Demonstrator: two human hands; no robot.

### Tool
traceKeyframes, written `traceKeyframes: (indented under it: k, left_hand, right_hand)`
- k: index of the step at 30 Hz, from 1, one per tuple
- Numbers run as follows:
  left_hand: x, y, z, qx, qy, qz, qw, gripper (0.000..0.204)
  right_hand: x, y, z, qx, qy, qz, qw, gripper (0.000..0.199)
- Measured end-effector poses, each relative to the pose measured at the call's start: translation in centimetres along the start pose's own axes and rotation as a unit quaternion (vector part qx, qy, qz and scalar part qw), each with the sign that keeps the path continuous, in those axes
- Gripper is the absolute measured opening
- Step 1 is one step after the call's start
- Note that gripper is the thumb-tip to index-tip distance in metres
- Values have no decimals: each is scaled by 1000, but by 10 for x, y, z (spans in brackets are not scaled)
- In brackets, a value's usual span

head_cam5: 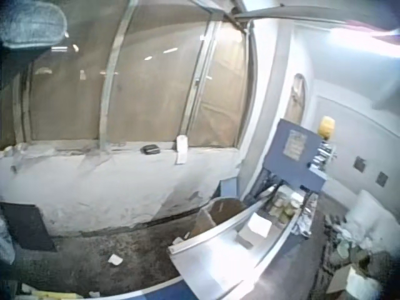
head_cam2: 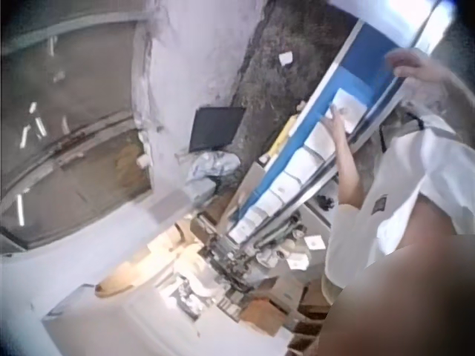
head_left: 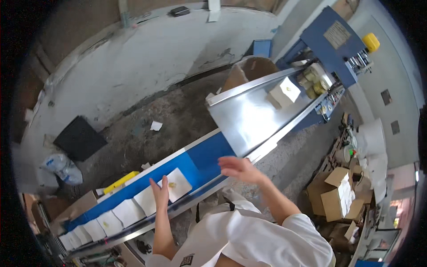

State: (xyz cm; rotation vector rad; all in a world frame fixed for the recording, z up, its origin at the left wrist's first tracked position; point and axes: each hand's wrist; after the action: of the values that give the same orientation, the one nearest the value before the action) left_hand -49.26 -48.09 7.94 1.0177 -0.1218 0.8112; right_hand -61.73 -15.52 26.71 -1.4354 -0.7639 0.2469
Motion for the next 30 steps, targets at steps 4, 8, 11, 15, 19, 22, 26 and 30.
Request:
traceKeyframes:
  k: [4, 8, 11, 15, 19, 22, 26, 30]
  left_hand:
    - [32, 68, 12, 86, 94, -75, 989, 71]
    - [25, 91, -21, 161, 58, -103, 980, 57]
    - [33, 104, -49, 162, 38, -87, 982, 51]
    - [48, 153, -93, 117, 0, -66, 991, 55]
    - [54, 196, -115, 52, -79, 13, 995, 74]
    - [43, 218, -131, 91, -107, 23, 990, 73]
    - [22, 231, -155, 131, -176, 28, 975, 83]
    - [-2, 231, -187, 179, -302, 8, 936, 85]
  right_hand:
    - [6, -40, 116, 14, 155, 100, 983, 43]
    - [-24, -35, 300, 80, 381, 231, 892, 39]
    - [-57, -43, 407, 213, 493, 252, 805, 53]
    - [-89, -30, 526, 165, 484, 194, 837, 73]
    - [-103, -31, 537, 27, 262, -47, 963, 73]
    - [-106, -23, 511, 51, 263, -50, 962, 67]
    - [-99, -30, 422, 22, 227, 4, 974, 60]
    - [-104, 4, 328, 85, 195, -26, 977, 60]
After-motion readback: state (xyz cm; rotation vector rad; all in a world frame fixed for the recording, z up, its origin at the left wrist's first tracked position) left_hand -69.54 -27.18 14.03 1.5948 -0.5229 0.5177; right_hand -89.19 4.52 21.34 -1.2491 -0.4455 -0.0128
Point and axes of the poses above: each hand's wrist, its own x-axis away from the middle knuckle, its own z-axis out of the back of the hand, y = z × x, and after that the axes turned 15 degrees about -x, right-handed
